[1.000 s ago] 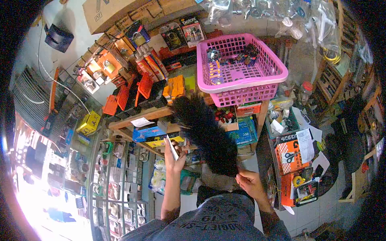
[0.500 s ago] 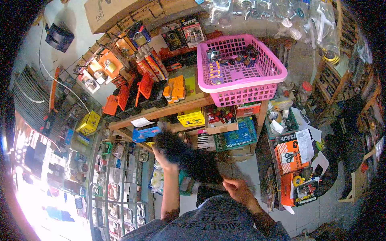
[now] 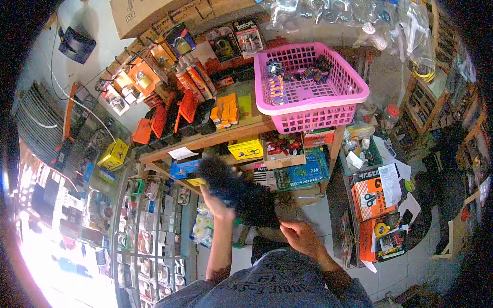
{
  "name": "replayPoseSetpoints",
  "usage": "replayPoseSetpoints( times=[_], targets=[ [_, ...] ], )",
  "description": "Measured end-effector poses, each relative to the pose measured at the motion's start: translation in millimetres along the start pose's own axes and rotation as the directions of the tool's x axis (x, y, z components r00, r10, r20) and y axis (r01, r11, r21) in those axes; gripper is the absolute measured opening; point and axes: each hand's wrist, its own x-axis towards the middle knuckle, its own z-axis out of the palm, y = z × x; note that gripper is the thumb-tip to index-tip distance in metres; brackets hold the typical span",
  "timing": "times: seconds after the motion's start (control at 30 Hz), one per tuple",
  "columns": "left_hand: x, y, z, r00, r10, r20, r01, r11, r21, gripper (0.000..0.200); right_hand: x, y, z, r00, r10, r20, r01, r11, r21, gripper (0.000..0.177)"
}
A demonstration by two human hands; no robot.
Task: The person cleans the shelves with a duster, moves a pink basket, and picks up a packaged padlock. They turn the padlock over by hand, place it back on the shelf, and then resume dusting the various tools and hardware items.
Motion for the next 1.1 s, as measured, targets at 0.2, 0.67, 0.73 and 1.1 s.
replayPoseSetpoints(
  times=[0.2, 0.67, 0.73, 1.1],
  targets=[
    [-11, -15, 17, 0.999, 0.021, -0.027, -0.018, 0.996, 0.092, 0.073, 13, 0, 7, 0.998, -0.035, -0.053, 0.039, 0.997, 0.063, 0.025],
    [-6, 2, -15, 0.996, -0.01, 0.092, 0.018, 0.996, -0.088, 0.065, 1, 3, 11, 0.979, 0.133, 0.156, -0.146, 0.986, 0.077, 0.035],
    [-8, 15, -13, 0.991, -0.025, -0.134, 0.005, 0.988, -0.155, 0.067, -4, 6, 9, 0.986, 0.161, 0.046, -0.162, 0.986, 0.031, 0.035],
    [-1, 22, -47, 1.0, 0.008, 0.028, -0.004, 0.992, -0.128, 0.063, -12, 16, -7, 0.959, -0.008, 0.284, 0.022, 0.999, -0.047, 0.032]
  ],
)
